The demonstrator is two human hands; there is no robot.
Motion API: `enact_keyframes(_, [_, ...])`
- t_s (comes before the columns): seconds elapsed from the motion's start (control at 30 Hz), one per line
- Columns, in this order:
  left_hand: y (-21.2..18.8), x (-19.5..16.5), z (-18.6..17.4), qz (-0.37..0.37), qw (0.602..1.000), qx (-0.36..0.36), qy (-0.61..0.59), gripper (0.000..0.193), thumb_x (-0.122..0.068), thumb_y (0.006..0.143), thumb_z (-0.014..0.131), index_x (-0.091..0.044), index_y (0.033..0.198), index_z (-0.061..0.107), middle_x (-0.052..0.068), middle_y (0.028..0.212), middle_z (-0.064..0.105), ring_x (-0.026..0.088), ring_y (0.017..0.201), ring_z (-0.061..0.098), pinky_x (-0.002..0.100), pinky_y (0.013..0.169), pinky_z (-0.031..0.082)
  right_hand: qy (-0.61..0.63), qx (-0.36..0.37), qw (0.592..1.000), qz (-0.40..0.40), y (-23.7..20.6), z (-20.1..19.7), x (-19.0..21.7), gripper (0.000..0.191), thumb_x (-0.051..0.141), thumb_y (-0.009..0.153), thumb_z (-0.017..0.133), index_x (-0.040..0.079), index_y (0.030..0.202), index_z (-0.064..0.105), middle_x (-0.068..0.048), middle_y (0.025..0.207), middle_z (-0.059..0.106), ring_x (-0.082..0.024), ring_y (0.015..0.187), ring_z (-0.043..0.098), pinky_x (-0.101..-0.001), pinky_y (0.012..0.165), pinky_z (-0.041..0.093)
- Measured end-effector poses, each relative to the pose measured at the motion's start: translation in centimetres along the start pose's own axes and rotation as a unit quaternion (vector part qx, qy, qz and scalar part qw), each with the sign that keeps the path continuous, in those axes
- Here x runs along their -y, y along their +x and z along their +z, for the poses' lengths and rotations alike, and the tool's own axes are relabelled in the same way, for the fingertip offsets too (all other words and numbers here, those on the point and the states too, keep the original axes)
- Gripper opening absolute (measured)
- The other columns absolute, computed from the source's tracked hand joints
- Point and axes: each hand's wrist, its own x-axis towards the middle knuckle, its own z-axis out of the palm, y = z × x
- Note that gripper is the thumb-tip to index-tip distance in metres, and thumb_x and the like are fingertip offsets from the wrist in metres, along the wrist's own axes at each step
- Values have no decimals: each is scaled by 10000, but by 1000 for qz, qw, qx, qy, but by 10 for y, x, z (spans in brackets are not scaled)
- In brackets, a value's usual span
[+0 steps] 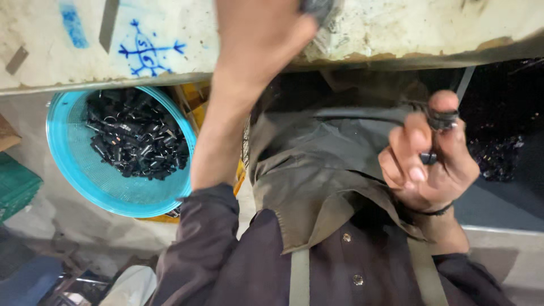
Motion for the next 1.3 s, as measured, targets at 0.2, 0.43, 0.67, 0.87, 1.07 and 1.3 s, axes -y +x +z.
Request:
enact_keyframes(0.2, [-40, -63, -51, -202, 781, -123, -578, 197, -251, 901, 735, -127, 985, 609, 25, 807, 610, 190, 754, 586, 352, 717, 458, 62, -17, 997, 40, 12, -15, 0, 375, 158, 1089, 452, 138, 1463, 475, -157, 1188, 671, -172, 710, 588, -290, 546, 501])
enact_keyframes(0.43, [-64, -124, -47, -203, 618, 75, -755, 266, -311, 1024, 737, -131, 1136, 576, 28, 1004, 664, 167, 947, 631, 297, 868, 495, -313, 89, 938, -120, 7, -26, 9, 264, 261, 1088, 571, 80, 1272, 628, -192, 1141, 766, -129, 587, 697, -230, 460, 531])
enact_keyframes(0.67, [-59, -141, -46, -97, 904, 106, -404, 536, -205, 976, 783, -97, 1380, 448, 41, 1179, 683, 164, 964, 774, 250, 835, 613, -670, 270, 658, -214, 20, 1, 44, 337, 46, 912, 778, -79, 1137, 561, -427, 1138, 658, -24, 548, 600, -248, 468, 484])
enact_keyframes(0.87, [-64, -138, -50, -38, 918, 137, -371, 1041, -206, 763, 813, -127, 1578, 170, 145, 1446, 597, 212, 1038, 757, 263, 865, 628, -774, 260, 527, -237, 40, 49, 23, 126, 53, 853, 815, -21, 921, 739, -174, 941, 740, -220, 692, 714, -294, 540, 525])
enact_keyframes(1.07, [-49, -129, -60, -4, 914, 281, -293, 1292, -383, 599, 853, -84, 1639, 146, 56, 1147, 717, 245, 1039, 760, 332, 839, 608, -766, 252, 580, -116, 45, 61, 16, 213, 86, 860, 760, 30, 1063, 732, -136, 911, 703, -212, 824, 739, -262, 596, 558])
enact_keyframes(1.3, [-112, -82, -156, -251, 924, 200, 208, 619, -337, 995, 748, 2, 1465, 531, 202, 1328, 653, 357, 1168, 639, 446, 981, 512, -487, -49, 852, -188, 38, 8, 3, 245, 42, 995, 617, 122, 1209, 704, -80, 940, 727, -154, 701, 649, -241, 585, 489])
